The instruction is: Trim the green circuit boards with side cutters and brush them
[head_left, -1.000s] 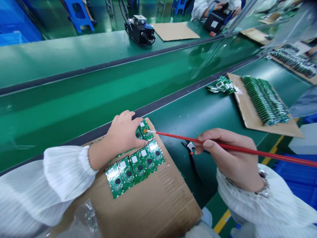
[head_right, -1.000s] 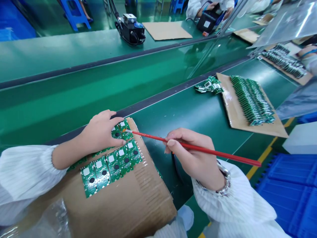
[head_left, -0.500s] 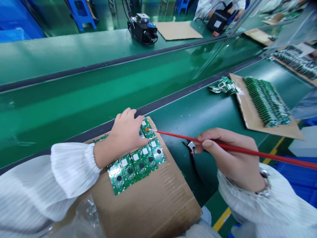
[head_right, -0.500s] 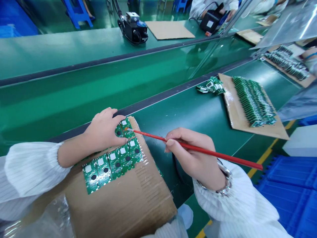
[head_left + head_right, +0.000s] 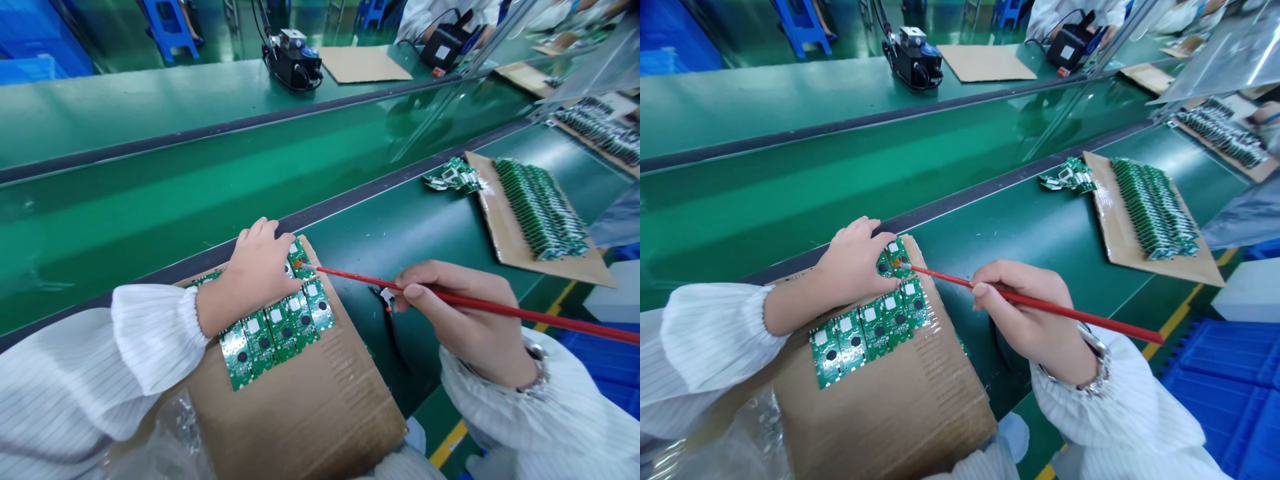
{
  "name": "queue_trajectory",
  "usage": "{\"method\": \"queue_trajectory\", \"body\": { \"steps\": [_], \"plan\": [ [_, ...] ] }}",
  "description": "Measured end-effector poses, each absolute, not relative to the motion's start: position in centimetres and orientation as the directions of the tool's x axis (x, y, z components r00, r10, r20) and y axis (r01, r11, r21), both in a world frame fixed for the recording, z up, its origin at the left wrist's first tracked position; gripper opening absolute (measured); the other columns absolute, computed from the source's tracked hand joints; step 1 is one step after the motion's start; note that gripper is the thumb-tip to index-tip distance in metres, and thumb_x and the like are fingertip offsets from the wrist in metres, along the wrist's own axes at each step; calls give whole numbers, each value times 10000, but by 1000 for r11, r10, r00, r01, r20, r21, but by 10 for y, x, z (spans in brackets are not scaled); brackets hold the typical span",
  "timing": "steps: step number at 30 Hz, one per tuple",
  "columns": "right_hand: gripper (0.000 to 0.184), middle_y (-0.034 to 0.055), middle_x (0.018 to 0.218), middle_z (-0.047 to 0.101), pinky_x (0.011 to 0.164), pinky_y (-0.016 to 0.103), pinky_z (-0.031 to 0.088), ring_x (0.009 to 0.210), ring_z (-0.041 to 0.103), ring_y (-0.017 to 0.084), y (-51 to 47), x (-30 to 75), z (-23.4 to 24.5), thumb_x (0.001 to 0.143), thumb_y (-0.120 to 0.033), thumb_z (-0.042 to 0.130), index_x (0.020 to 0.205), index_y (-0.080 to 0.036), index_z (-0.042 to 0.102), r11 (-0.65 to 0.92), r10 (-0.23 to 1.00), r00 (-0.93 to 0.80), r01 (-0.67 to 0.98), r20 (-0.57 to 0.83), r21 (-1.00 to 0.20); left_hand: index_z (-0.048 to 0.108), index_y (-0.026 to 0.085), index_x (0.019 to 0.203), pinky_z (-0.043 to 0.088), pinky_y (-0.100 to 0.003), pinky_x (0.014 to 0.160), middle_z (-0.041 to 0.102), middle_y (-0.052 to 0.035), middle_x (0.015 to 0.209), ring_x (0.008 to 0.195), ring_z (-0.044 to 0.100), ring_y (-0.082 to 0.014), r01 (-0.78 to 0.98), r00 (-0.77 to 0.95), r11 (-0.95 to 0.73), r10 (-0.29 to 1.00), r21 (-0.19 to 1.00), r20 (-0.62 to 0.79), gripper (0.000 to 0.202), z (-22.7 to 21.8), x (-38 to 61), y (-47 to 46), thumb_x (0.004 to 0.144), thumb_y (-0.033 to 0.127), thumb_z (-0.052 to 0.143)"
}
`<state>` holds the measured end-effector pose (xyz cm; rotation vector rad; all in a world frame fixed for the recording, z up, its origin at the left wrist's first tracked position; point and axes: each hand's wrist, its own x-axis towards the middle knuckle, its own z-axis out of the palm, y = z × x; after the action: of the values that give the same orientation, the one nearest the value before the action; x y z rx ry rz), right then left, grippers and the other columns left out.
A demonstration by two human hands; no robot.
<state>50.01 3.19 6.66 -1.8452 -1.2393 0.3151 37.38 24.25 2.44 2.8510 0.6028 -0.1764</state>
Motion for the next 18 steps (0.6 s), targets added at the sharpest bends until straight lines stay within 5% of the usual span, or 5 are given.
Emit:
{"method": "queue_trajectory", "body": {
  "steps": [18],
  "plan": [
    [173,-1,601,636,522,236,469,549,592,125,19,505,68,847,-157,589,695,-217,644,-170,796,557,582,237,-795,556,133,1262,327,-512,1044,457,-222,1374,1311,360,-396,427,898,-887,393,174,-199,718,25,374,242,646,492,638]
  ]
}}
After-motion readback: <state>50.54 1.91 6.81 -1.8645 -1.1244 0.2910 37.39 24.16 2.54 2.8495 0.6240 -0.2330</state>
